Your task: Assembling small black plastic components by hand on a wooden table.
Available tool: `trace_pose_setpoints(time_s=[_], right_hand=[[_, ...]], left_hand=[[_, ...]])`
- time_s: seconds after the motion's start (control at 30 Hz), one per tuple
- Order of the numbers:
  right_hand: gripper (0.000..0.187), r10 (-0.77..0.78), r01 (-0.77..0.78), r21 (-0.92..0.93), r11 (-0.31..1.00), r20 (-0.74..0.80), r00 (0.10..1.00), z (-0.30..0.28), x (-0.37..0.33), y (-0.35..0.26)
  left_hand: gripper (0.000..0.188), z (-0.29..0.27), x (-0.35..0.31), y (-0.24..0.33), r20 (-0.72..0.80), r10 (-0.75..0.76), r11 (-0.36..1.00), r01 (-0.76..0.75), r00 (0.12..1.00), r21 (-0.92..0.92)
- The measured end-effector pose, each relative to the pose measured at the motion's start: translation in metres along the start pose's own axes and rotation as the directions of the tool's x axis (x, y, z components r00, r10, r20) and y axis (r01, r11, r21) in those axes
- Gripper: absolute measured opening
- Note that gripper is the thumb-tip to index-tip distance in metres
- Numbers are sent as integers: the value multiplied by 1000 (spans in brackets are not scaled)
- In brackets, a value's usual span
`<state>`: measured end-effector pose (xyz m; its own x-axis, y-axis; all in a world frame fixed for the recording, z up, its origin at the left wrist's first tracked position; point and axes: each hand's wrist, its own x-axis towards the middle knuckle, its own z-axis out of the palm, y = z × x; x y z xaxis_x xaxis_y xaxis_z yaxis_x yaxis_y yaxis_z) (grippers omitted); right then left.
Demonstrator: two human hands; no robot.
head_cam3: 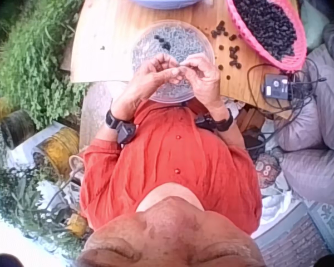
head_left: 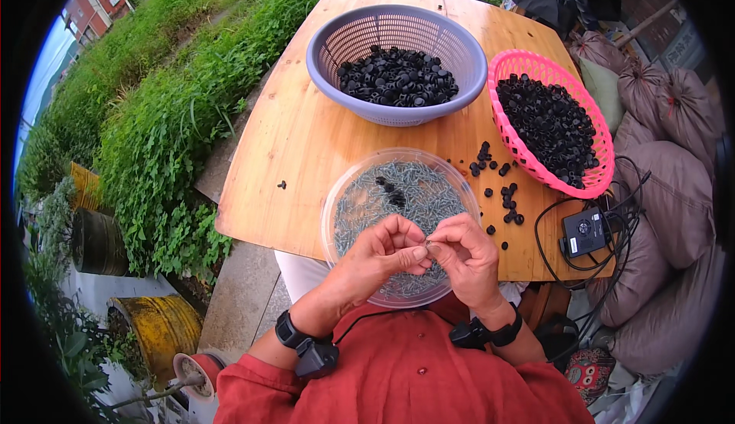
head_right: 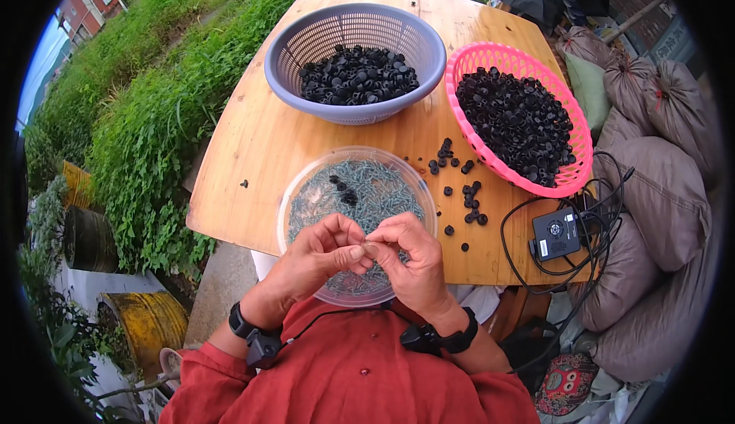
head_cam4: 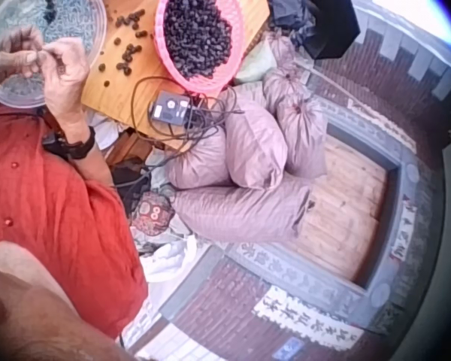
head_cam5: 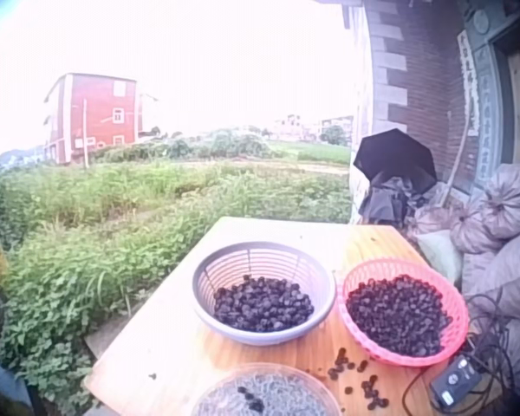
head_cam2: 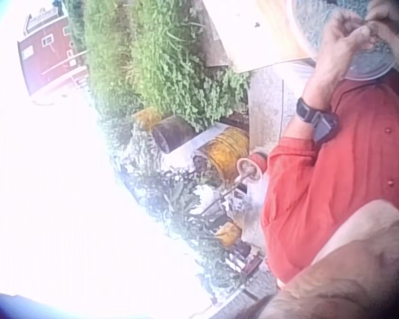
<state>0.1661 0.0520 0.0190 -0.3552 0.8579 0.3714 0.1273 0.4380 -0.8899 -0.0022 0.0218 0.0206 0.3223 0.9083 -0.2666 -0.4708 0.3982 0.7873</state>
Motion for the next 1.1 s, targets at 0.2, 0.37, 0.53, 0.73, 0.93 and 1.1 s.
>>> trace_pose_setpoints(time_s=[0.2,0.37,0.53,0.73,0.93,1.1], right_hand=[[10,128,-123,308,943,5,992,4,-4,4],[6,225,-208,288,935,-27,974,1,-6,-5],[9,38,-36,38,999,-49,998,-2,-3,-4],[15,-111,108,-160,981,-13,994,-2,-1,-9],[16,-109,114,-220,969,35,993,-4,0,-18],[16,-66,83,-203,976,89,994,-4,0,-18]], left_hand=[[23,1,1,-12,15,203,979,-203,979,1],[18,1,-1,-17,-49,259,963,-254,965,95],[17,-3,-1,-20,-59,240,965,-232,969,121],[15,-4,-1,-20,-63,225,965,-214,972,151],[14,-3,-2,-21,-38,290,947,-281,956,158],[12,-2,-3,-23,-37,312,942,-304,949,144]])
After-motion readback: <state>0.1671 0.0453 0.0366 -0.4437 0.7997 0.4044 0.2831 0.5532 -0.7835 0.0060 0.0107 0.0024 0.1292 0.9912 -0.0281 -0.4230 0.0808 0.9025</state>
